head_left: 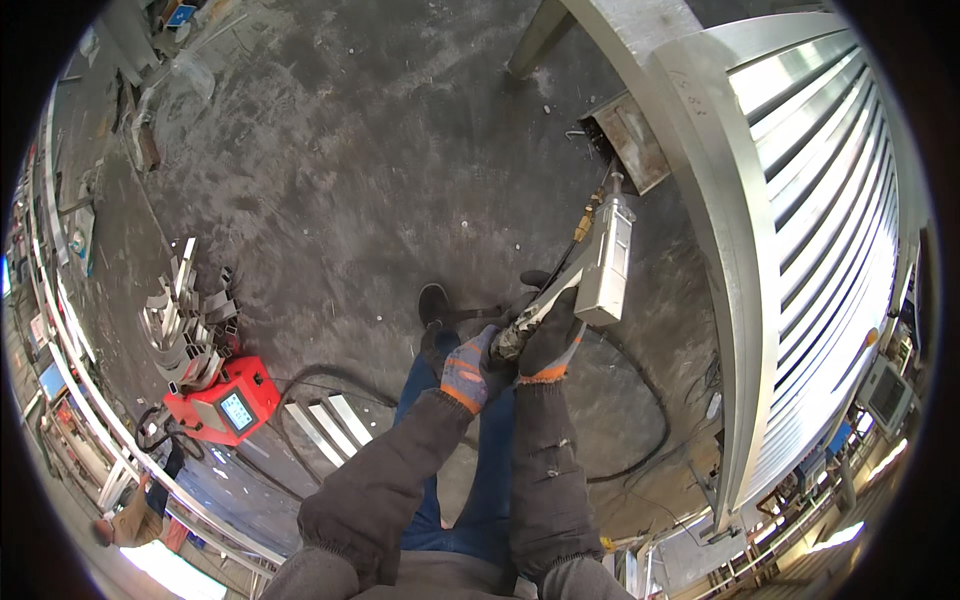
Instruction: The person welds a large corrugated metal panel using a handheld welding torch, creating visible sparks along the seams. They briefly operate a nearby control panel and reposition the panel before continuing to weld additional sections.
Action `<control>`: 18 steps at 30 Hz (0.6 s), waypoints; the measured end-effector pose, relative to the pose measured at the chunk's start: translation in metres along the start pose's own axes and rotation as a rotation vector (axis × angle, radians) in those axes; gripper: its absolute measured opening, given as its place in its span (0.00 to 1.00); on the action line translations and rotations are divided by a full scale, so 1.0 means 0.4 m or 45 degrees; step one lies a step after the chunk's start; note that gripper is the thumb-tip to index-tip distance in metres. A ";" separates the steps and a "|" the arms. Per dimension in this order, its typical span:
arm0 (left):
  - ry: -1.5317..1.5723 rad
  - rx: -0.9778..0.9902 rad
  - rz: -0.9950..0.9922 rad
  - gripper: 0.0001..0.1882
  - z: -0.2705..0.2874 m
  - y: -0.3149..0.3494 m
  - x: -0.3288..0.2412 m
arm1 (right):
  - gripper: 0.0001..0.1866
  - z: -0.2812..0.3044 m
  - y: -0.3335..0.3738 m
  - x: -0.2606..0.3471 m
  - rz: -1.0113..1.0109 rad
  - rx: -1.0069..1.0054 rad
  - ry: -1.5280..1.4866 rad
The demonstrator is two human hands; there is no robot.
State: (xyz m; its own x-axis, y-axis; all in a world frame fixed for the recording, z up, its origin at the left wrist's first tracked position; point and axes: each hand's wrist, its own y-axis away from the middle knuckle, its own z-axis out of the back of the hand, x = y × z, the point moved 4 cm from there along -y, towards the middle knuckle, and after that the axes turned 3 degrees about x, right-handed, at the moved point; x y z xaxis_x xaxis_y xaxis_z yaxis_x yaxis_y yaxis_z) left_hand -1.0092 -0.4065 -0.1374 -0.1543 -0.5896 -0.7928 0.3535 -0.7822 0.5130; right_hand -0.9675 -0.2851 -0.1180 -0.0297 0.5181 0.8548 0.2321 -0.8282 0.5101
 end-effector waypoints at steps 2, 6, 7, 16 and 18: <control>-0.049 0.079 0.052 0.24 -0.013 0.019 0.004 | 0.33 0.012 0.008 -0.005 0.018 -0.006 0.044; 0.208 0.105 0.222 0.28 -0.022 0.059 -0.002 | 0.33 0.012 0.029 0.006 -0.062 0.014 0.029; 0.359 0.082 0.282 0.29 -0.023 0.065 -0.004 | 0.33 0.011 0.034 0.015 -0.059 0.006 0.062; -0.080 0.137 0.123 0.25 -0.023 0.086 -0.043 | 0.30 -0.018 0.060 0.089 -0.058 -0.025 0.078; -0.178 0.082 0.032 0.25 -0.015 0.093 -0.053 | 0.29 -0.017 0.065 0.091 -0.127 -0.040 0.094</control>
State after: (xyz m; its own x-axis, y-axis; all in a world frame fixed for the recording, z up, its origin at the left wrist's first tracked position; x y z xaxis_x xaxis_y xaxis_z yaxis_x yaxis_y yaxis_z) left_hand -0.9873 -0.4220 -0.1036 -0.2744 -0.6279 -0.7283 0.2995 -0.7755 0.5557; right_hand -0.9693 -0.2891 -0.0728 -0.1229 0.5819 0.8039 0.1938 -0.7804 0.5945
